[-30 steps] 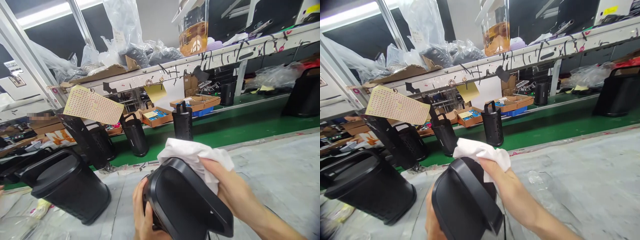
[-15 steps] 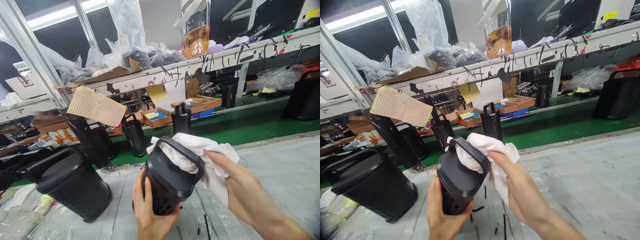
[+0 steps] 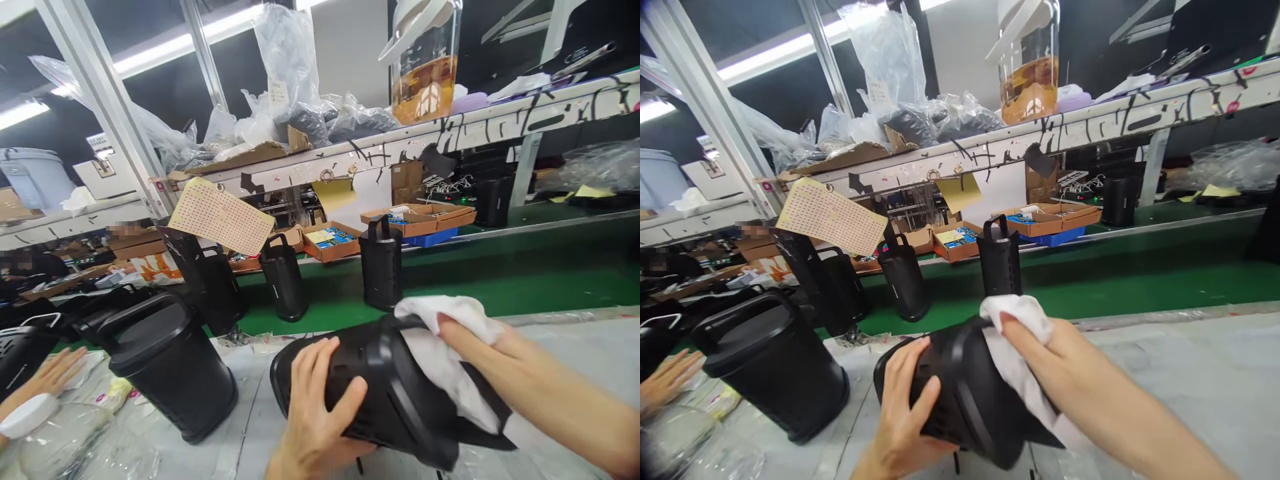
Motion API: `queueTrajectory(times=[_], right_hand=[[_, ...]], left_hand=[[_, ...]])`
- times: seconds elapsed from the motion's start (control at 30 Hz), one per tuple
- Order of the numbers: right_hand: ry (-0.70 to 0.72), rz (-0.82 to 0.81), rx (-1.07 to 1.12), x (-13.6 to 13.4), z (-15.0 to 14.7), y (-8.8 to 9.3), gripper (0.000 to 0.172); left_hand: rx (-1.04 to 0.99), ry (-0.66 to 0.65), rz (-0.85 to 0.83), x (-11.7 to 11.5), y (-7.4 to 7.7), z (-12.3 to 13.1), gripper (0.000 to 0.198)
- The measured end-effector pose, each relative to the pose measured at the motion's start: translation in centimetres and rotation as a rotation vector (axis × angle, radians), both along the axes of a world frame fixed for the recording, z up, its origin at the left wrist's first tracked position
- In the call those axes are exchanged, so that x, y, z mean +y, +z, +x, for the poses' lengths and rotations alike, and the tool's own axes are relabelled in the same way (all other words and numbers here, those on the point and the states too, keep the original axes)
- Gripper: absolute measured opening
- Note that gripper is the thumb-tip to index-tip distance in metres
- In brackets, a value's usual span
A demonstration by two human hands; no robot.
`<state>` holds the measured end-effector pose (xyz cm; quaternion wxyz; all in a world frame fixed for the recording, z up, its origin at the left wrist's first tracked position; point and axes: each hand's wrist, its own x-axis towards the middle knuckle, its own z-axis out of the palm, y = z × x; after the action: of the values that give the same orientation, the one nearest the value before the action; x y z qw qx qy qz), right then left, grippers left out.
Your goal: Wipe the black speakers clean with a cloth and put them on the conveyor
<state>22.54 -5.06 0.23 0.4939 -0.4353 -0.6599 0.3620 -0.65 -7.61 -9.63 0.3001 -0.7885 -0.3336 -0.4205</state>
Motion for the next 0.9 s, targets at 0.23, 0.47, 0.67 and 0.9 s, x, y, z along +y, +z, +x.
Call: queueTrajectory(times=[0.23,0.47,0.67,0.9], right_hand=[[-0.142,-0.179,0.29,4.8,-3.3,0.5,0.034],[-0.189,0.119,0.11,16.0,-10.6,-0.1,0.035],[0.078,0.067,-0.111,20.4,-17.1,-7.9,0.022],[0.168,-0.171,0.252,23.9,-21.7,-7.3,0.028]], left_hand=[[-0.11,0.114,-0.101,4.9,-0.2,-0.4,0.079],[-0.238,0.402,-0.233,3.2,-4.0,-6.1,0.059],[-0.204,0.394,-0.186,3.8,-5.5,-7.1,0.04],[-0.274,0.212,-0.183,4.1,-7.1,-5.0,0.033]])
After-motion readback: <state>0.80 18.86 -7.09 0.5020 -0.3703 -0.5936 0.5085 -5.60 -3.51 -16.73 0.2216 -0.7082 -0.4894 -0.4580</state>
